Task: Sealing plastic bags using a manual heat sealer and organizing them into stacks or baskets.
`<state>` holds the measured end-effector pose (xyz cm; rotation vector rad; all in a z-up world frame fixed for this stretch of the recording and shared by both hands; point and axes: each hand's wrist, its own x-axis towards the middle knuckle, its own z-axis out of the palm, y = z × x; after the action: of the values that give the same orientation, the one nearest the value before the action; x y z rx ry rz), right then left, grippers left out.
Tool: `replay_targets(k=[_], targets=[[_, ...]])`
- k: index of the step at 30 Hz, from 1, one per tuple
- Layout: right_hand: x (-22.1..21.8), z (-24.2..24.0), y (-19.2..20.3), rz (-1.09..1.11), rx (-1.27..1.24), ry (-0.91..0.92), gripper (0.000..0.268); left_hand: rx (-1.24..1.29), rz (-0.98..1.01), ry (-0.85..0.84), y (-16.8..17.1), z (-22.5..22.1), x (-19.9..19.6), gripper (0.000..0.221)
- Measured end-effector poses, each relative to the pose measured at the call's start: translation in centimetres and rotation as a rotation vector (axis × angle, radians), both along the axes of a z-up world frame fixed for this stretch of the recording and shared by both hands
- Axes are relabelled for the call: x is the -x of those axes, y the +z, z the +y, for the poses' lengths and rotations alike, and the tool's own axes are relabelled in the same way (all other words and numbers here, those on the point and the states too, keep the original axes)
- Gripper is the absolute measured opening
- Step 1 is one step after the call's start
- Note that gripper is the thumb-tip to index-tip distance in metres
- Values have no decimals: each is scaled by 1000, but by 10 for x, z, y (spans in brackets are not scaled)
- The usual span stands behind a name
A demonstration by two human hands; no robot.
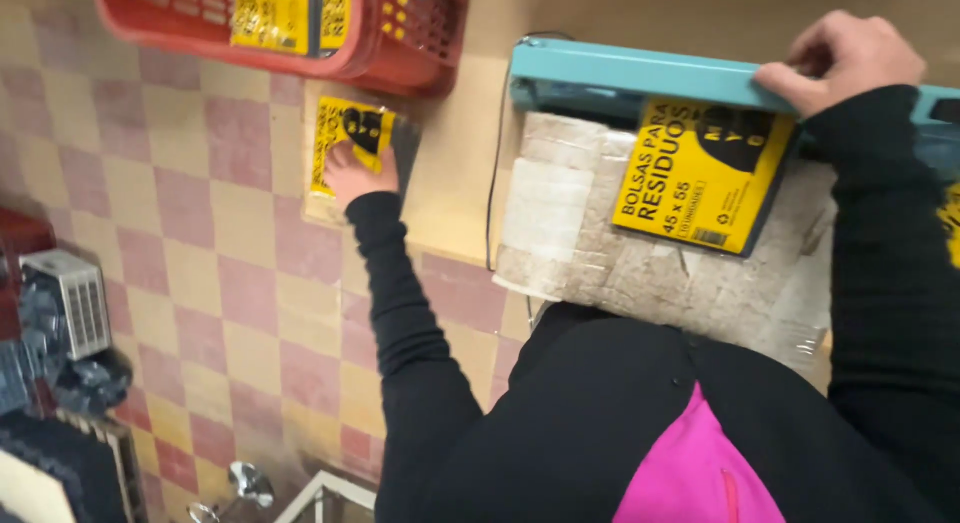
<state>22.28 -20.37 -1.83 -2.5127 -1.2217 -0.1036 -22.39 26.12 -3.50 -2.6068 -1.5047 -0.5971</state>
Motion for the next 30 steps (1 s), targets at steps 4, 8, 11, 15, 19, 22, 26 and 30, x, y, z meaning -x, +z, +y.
replay_targets(k=[4, 8, 11, 15, 19, 22, 26, 30], targets=[[4, 3, 5, 139, -78, -7, 32, -77, 240, -240, -26, 22, 28, 76], [10, 14, 20, 157, -167, -13, 35, 91, 450, -216, -3, 11, 14, 42], [12, 19, 27, 149, -148, -31, 40, 77, 447, -270, -4, 22, 16, 23], [15, 21, 31, 203, -154, -83, 39, 58, 308, -316, 42, 0, 15, 13], [13, 24, 38, 192, -162, -79, 37, 54, 215, -233, 136, -74, -25, 15], [15, 26, 41, 235, -149, -84, 37, 35, 93, -347, 186, -150, -44, 12], [19, 29, 46, 163, -150, -79, 35, 124, -33, -697, 205, -242, -77, 16], [13, 22, 64, 335, -233, -56, 28, 478, -83, -884, 160, -292, -100, 15]])
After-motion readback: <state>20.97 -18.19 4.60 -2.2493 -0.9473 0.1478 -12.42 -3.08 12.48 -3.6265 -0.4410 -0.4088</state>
